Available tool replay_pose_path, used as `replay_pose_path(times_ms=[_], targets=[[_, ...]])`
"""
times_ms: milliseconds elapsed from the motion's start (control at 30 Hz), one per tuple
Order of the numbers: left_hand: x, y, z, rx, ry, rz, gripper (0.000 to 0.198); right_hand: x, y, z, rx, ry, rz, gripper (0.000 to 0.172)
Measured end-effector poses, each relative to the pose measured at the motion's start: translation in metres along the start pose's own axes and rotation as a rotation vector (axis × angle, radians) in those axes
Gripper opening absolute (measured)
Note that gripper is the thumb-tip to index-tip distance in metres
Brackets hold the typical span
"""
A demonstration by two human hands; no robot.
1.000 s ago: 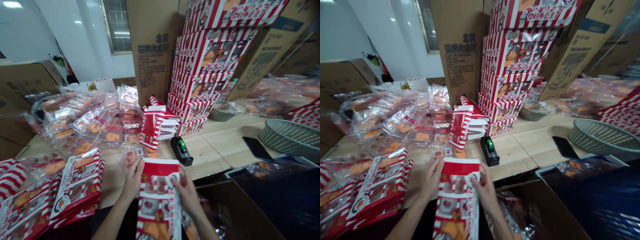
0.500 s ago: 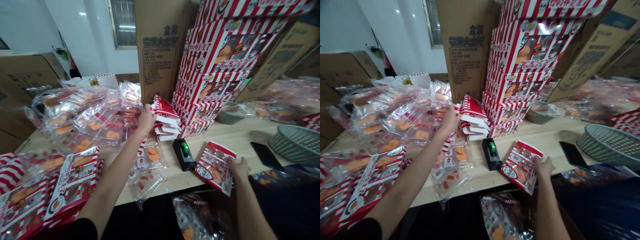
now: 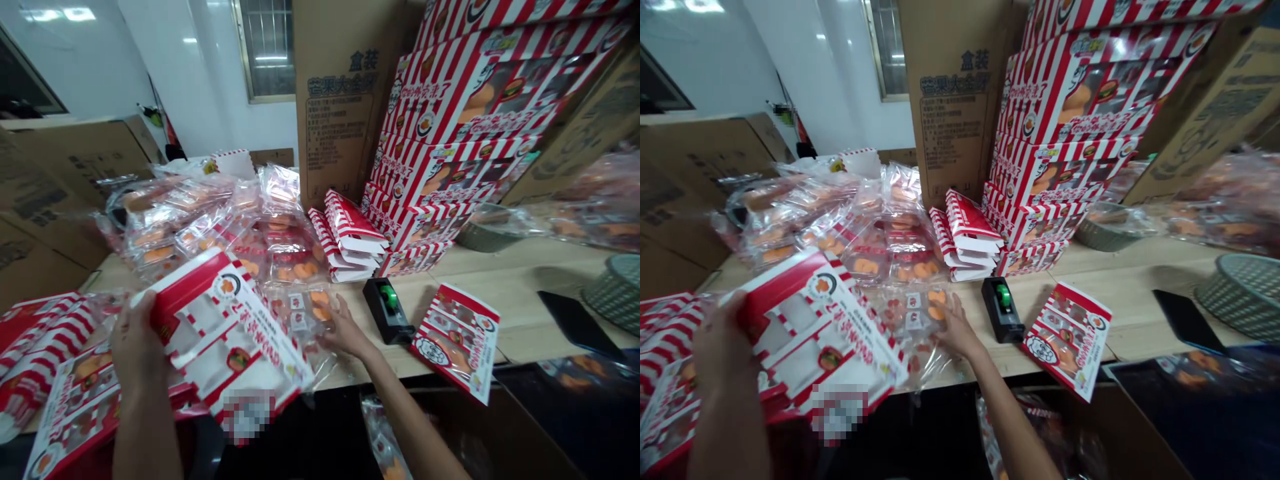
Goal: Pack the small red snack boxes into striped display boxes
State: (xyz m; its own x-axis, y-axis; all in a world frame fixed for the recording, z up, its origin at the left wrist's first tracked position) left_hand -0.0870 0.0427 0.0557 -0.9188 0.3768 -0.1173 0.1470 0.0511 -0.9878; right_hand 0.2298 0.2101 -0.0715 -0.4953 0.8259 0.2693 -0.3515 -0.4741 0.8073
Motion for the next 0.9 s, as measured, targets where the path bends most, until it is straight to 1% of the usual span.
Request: replay_pose_path(times_ms=[67, 133, 200, 267, 333, 400, 433, 467, 500, 567, 633, 700, 733, 800, 833, 900], targets=[[-0.006, 0.015, 0.007, 0.032, 0.036, 0.131, 0.022, 0.005, 0.015, -0.001, -0.079, -0.012, 0.156, 0.059], [-0.015, 0.030, 0.003, 0.095, 0.109, 0.203, 0.025, 0.010, 0.032, -0.008, -0.107, 0.037, 0.301, 0.054], [-0.025, 0.049, -0.007, 0.125, 0.203, 0.285, 0.030, 0.016, 0.044, -0.017, -0.059, 0.120, 0.341, 0.047], [-0.037, 0.068, -0.020, 0.097, 0.343, 0.370, 0.035, 0.023, 0.051, -0.019, -0.014, 0.136, 0.314, 0.035], [-0.049, 0.081, -0.034, 0.066, 0.515, 0.419, 0.039, 0.030, 0.055, -0.009, 0.007, 0.063, 0.265, 0.019], [-0.062, 0.090, -0.044, 0.120, 0.724, 0.424, 0.041, 0.037, 0.059, 0.011, 0.024, -0.073, 0.206, 0.006], [-0.069, 0.093, -0.048, 0.165, 0.821, 0.407, 0.041, 0.039, 0.062, 0.022, 0.038, -0.150, 0.178, 0.006], [-0.075, 0.095, -0.050, 0.200, 0.893, 0.379, 0.042, 0.039, 0.065, 0.033, 0.047, -0.224, 0.156, 0.011], [-0.080, 0.096, -0.051, 0.214, 0.931, 0.348, 0.041, 0.039, 0.069, 0.042, 0.082, -0.287, 0.134, 0.015], [-0.086, 0.096, -0.052, 0.184, 0.924, 0.292, 0.039, 0.037, 0.077, 0.049, 0.279, -0.351, 0.081, 0.020], [-0.091, 0.095, -0.054, 0.151, 0.888, 0.227, 0.036, 0.033, 0.087, 0.045, 0.596, -0.353, 0.025, 0.027], [-0.099, 0.095, -0.060, 0.158, 0.906, 0.166, 0.033, 0.028, 0.097, 0.035, 0.879, -0.347, -0.022, 0.034], [-0.103, 0.095, -0.063, 0.166, 0.928, 0.139, 0.032, 0.025, 0.101, 0.031, 0.955, -0.344, -0.051, 0.036], [-0.107, 0.095, -0.066, 0.162, 0.942, 0.102, 0.030, 0.016, 0.103, 0.022, 1.026, -0.304, -0.149, 0.037], [-0.106, 0.094, -0.066, 0.153, 0.924, 0.090, 0.030, 0.010, 0.103, 0.018, 1.033, -0.259, -0.208, 0.037], [-0.102, 0.094, -0.062, 0.124, 0.831, 0.085, 0.029, -0.004, 0.099, 0.013, 1.008, -0.148, -0.292, 0.039]])
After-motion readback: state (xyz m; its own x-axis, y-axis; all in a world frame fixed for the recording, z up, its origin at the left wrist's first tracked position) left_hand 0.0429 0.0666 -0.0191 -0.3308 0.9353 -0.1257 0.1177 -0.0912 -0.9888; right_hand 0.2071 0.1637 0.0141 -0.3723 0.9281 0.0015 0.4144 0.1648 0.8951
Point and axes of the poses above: each hand's wrist, its own x-axis towards the middle knuckle, its own z-axis out of the back of the hand, y = z × x, the point moved 7 cm from there along x, towards the middle knuckle, and after that the axes turned 8 degrees about z, right-handed, at the moved point
